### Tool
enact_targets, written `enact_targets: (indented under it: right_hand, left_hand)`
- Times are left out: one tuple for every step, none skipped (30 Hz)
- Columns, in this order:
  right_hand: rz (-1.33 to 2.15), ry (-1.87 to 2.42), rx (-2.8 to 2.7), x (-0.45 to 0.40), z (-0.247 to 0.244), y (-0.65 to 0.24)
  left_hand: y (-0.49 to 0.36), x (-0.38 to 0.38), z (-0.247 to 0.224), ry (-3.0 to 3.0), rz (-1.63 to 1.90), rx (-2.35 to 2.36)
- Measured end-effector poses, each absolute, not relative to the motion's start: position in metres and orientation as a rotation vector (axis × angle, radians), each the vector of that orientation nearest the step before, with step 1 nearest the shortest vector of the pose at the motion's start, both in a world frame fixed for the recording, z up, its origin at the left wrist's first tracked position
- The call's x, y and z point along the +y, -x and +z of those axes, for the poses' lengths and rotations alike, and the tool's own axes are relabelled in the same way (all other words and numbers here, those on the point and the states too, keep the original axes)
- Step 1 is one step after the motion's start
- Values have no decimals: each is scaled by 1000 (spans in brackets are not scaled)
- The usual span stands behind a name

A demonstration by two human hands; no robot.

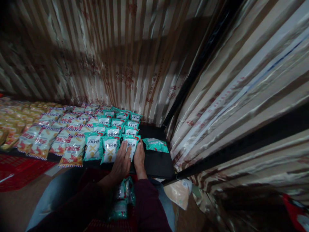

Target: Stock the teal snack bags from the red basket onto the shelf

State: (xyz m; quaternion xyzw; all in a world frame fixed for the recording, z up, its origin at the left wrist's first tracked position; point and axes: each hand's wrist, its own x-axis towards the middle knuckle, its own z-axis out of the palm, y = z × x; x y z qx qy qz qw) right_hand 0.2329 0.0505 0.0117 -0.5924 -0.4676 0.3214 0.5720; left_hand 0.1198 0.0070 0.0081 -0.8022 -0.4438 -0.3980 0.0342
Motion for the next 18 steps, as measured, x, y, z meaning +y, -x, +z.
enact_targets:
  right_hand:
    - [779,1377,-1070,54,13,-235]
    - [811,1357,-1033,58,14,-236]
    - [846,1336,-989,62,16,-237]
    - [882,1317,-946,66,17,-238]
    - [914,1305,-908,71,18,-238]
    - [941,1300,-880,74,19,-239]
    - [968,1299,-864,77,20,-239]
    - [999,1300,-855,80,21,-238]
    - [1030,1301,-850,82,23,-238]
    - [1060,1301,-849,83,24,-237]
    - [1084,1299,-850,84,25,-236]
    - [1101,1296,-854,85,27,-236]
    - [1110,1295,-863,86,29,-235]
    - [1112,1295,-876,86,30,-234]
    - [1113,1296,-890,87,32,-233]
    - [1114,1296,-902,87,33,-233]
    - [1117,1295,-909,87,35,-232]
    - [1120,1293,-910,88,36,-231]
  left_hand:
    - [-120,8,8,2453,-1231,-1356]
    - [-121,9,8,2438,-1236,-1348]
    - [-122,10,9,2426,-1238,-1340]
    - [-122,11,9,2418,-1236,-1335]
    - [-122,12,9,2414,-1230,-1330]
    - [-122,13,10,2413,-1223,-1327]
    - [-122,13,11,2413,-1215,-1325]
    - [-122,14,11,2413,-1209,-1323]
    - [-122,14,12,2413,-1207,-1319]
    - [-122,14,12,2412,-1210,-1316]
    - [-122,15,13,2412,-1215,-1315]
    - [-122,15,13,2412,-1221,-1316]
    - [-122,15,14,2414,-1224,-1320]
    - [-122,15,14,2416,-1226,-1328]
    - [-122,16,15,2417,-1226,-1335]
    - [-122,16,15,2417,-1227,-1341]
    - [-123,17,15,2416,-1229,-1344]
    - [-123,18,16,2415,-1233,-1345]
